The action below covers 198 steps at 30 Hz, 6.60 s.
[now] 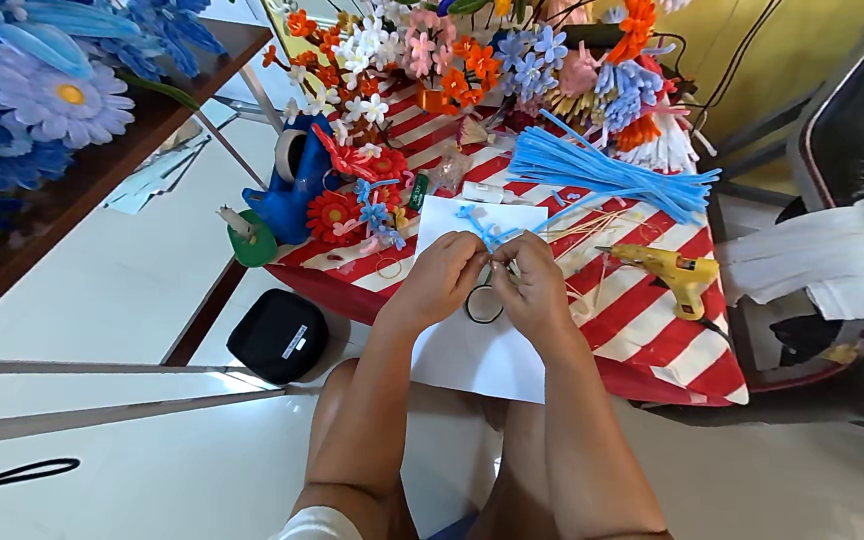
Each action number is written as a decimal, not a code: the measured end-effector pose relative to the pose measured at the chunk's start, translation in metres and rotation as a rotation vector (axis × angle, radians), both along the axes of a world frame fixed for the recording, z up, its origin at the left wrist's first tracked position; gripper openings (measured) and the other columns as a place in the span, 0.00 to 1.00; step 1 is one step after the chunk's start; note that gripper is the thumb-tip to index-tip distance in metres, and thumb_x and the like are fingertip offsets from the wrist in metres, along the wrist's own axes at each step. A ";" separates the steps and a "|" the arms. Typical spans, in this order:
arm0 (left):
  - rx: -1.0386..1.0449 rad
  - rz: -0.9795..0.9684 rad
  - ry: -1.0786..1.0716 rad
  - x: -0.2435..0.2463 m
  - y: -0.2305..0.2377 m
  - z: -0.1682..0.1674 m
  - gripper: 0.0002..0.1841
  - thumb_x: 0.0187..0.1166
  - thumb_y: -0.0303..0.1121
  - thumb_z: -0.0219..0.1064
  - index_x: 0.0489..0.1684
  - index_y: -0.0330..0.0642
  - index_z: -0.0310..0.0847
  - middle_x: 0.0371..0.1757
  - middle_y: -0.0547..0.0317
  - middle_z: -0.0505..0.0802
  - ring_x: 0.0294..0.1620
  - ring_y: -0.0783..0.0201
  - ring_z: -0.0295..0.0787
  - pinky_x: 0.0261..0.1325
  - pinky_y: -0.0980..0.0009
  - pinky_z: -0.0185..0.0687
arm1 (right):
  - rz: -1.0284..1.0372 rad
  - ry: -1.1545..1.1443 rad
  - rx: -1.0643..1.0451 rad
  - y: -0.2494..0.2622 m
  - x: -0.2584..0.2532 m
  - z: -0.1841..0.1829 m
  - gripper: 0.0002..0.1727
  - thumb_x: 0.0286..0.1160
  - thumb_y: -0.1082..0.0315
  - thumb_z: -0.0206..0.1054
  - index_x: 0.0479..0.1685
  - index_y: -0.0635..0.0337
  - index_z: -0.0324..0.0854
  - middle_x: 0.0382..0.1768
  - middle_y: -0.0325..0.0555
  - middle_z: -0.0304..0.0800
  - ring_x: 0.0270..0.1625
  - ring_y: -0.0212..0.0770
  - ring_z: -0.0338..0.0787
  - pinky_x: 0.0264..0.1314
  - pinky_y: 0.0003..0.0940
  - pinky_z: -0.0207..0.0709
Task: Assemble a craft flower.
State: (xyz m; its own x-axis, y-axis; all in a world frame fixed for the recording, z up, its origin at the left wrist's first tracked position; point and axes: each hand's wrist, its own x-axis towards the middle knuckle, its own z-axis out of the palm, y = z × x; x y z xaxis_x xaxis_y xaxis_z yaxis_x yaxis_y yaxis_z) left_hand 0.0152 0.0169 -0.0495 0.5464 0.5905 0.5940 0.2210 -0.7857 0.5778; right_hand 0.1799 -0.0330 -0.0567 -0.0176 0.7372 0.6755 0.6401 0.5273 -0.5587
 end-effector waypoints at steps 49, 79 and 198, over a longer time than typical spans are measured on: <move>-0.614 0.098 -0.250 -0.001 0.022 -0.014 0.07 0.84 0.23 0.64 0.52 0.31 0.84 0.42 0.54 0.91 0.36 0.70 0.90 0.45 0.72 0.90 | 0.075 0.379 -0.499 0.006 0.011 -0.008 0.17 0.84 0.71 0.51 0.61 0.71 0.79 0.61 0.54 0.87 0.62 0.37 0.88 0.63 0.35 0.81; -0.261 0.040 -0.564 0.013 -0.001 -0.009 0.16 0.76 0.17 0.64 0.61 0.29 0.81 0.50 0.58 0.90 0.46 0.75 0.89 0.54 0.74 0.89 | 0.485 0.916 -0.314 -0.010 0.016 0.008 0.10 0.83 0.69 0.52 0.39 0.49 0.79 0.62 0.45 0.90 0.46 0.39 0.95 0.50 0.36 0.90; 0.208 0.059 -0.444 0.027 -0.009 -0.006 0.04 0.78 0.19 0.66 0.33 0.31 0.85 0.47 0.48 0.92 0.53 0.66 0.90 0.58 0.75 0.87 | 0.429 0.872 -0.121 -0.025 0.013 0.024 0.08 0.86 0.68 0.56 0.43 0.46 0.80 0.66 0.45 0.89 0.63 0.44 0.93 0.61 0.42 0.90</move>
